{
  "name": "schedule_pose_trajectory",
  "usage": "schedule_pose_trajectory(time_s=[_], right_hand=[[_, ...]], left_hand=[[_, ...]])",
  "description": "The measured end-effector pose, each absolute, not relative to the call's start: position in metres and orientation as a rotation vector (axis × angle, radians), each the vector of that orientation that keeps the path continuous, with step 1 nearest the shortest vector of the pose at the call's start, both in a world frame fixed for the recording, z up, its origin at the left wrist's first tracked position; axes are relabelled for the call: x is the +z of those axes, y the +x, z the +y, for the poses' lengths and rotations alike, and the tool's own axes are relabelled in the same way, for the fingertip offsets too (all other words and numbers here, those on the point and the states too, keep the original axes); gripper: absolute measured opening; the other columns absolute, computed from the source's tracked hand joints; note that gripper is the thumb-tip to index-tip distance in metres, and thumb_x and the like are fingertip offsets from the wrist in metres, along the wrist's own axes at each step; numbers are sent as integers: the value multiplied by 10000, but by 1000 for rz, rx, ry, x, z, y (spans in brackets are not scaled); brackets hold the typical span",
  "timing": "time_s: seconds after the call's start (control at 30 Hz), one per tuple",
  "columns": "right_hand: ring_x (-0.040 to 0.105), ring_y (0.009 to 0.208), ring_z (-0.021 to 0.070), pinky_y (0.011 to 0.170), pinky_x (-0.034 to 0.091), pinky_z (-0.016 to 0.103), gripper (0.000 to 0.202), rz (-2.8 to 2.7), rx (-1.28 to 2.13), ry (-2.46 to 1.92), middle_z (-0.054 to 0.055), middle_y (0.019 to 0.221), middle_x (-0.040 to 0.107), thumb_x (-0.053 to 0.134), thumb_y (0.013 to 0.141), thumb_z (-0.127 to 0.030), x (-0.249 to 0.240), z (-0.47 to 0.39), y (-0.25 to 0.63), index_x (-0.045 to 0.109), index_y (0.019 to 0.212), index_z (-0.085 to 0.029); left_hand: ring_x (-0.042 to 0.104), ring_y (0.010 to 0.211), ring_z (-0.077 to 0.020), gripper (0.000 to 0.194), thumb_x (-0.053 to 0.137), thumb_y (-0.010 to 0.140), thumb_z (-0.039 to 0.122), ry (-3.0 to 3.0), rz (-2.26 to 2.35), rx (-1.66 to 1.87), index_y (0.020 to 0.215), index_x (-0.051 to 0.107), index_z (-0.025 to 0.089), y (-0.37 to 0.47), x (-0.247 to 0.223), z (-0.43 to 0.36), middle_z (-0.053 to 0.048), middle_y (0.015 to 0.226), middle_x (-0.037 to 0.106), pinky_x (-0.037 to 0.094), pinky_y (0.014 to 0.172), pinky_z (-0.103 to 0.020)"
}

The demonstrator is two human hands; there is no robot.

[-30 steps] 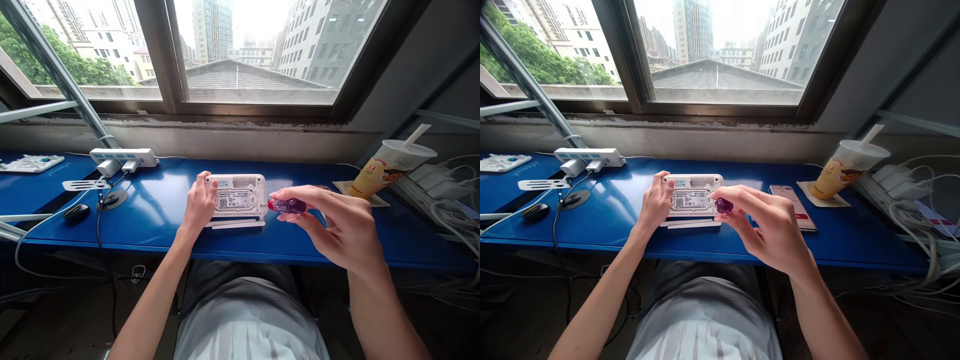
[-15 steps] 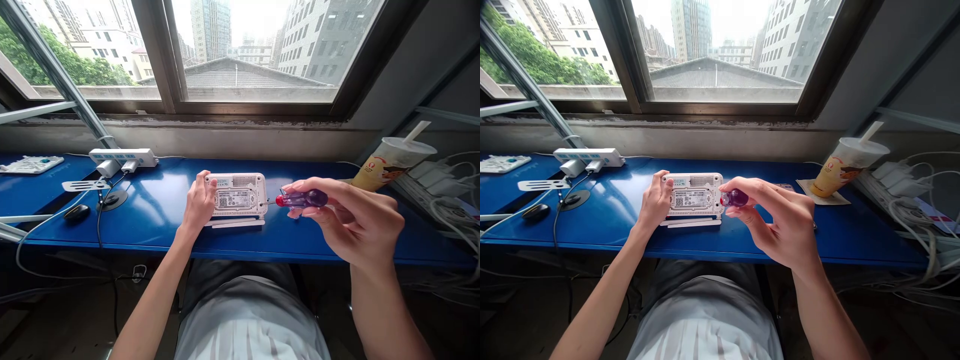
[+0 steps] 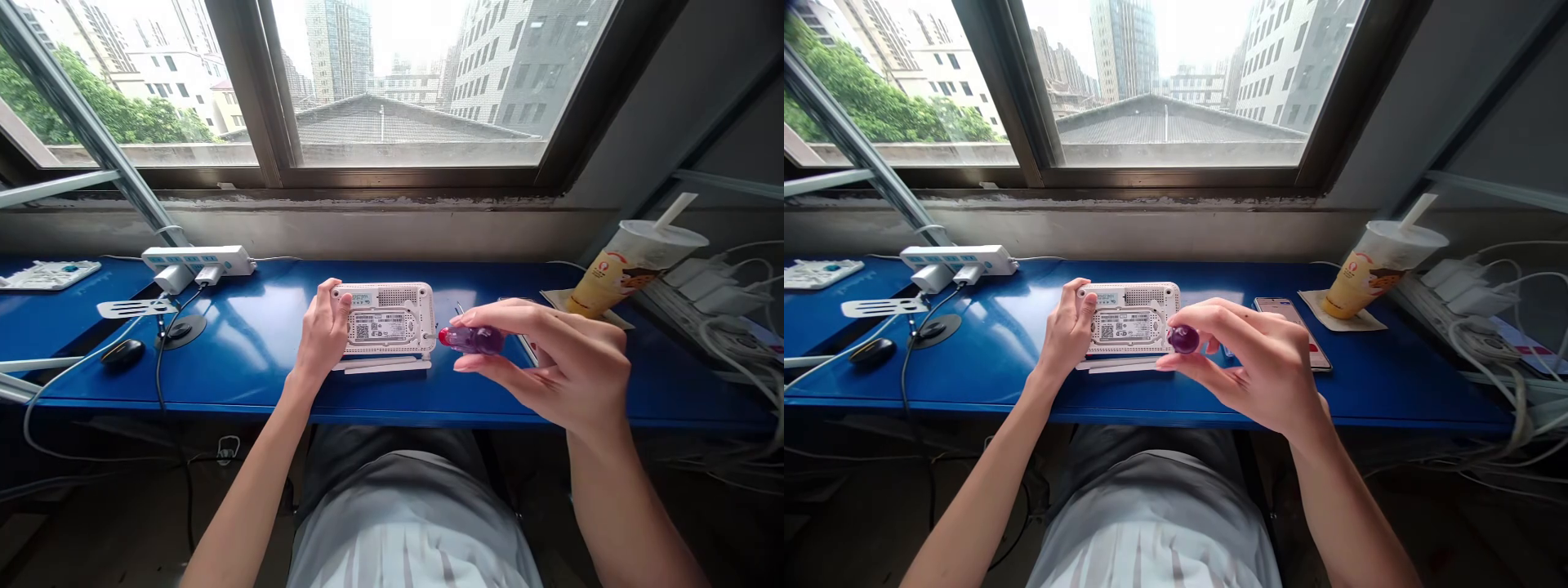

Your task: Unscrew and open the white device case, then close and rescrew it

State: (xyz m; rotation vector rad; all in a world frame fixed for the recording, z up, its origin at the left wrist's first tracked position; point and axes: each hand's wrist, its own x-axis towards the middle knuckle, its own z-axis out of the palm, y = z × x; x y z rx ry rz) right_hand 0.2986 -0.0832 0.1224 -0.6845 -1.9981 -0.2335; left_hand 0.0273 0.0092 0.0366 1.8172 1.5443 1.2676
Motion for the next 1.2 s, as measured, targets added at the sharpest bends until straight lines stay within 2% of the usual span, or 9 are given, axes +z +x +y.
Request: schedule_pose_trajectory(time_s=[0.17, 0.27, 0.4, 0.6, 0.7, 0.87, 0.97, 1.03, 1.2], right_hand=[[749, 707, 188, 613, 563, 294, 346, -2021, -263, -659, 39, 871, 787, 924, 847, -385, 121, -82, 295, 682, 1012, -200], [721, 709, 173, 622, 568, 288, 288, -2052, -211, -637, 50, 911, 764, 901, 876, -352, 126, -80, 295, 688, 1003, -205], [749, 806, 171, 645, 581, 267, 179, -2149, -36, -648, 57, 1029, 763, 798, 978, -209, 133, -81, 303, 724, 1141, -221], [759, 773, 118, 622, 600, 222, 345, -2185, 401, -698, 66, 1232, 754, 583, 1074, -93, 134, -87, 311, 655, 1374, -249], [774, 906, 164, 687, 641, 243, 328, -2146, 414, -679, 71, 1253, 745, 659, 1047, -127, 132, -86, 306, 696, 1341, -265], [750, 825, 173, 645, 647, 264, 237, -2022, 245, -650, 49, 1072, 727, 822, 954, -231, 128, -79, 297, 814, 1180, -304], [747, 816, 170, 647, 641, 262, 320, -2006, 247, -644, 32, 1050, 740, 828, 946, -205, 126, -78, 297, 801, 1236, -337], [748, 785, 153, 646, 641, 259, 369, -2014, 354, -655, 25, 1108, 755, 778, 985, -175, 125, -79, 300, 748, 1313, -344], [766, 764, 120, 607, 604, 237, 281, -2069, 533, -708, 65, 1311, 731, 507, 1135, -194, 126, -86, 304, 642, 1361, -294]], left_hand=[[710, 1025, -271, 531, 394, 1093, 644, 1826, 1542, 1265, 1451, 510, 270, 27, 36, 10, -129, 1244, 702, 571, 832, -373], [707, 1030, -274, 533, 395, 1092, 644, 1829, 1548, 1266, 1456, 510, 272, 27, 35, 11, -129, 1241, 703, 568, 853, -389], [702, 1039, -278, 544, 395, 1090, 648, 1829, 1546, 1256, 1463, 508, 269, 26, 33, 12, -132, 1231, 700, 567, 858, -394], [697, 1023, -280, 546, 399, 1088, 647, 1828, 1557, 1250, 1466, 511, 271, 26, 33, 12, -129, 1208, 702, 565, 865, -407], [696, 1020, -282, 539, 400, 1088, 643, 1828, 1566, 1253, 1460, 517, 270, 26, 33, 12, -127, 1198, 702, 561, 873, -416], [698, 996, -281, 541, 397, 1087, 646, 1822, 1562, 1250, 1459, 517, 272, 26, 34, 12, -123, 1173, 703, 568, 841, -407], [702, 994, -282, 543, 393, 1086, 646, 1813, 1555, 1249, 1463, 515, 275, 27, 34, 12, -128, 1192, 699, 572, 821, -398], [704, 1010, -283, 535, 396, 1087, 637, 1810, 1557, 1250, 1462, 518, 275, 27, 34, 12, -131, 1210, 696, 575, 827, -398], [701, 1042, -291, 522, 404, 1088, 604, 1819, 1584, 1258, 1472, 518, 269, 28, 33, 12, -135, 1236, 688, 584, 857, -418]])
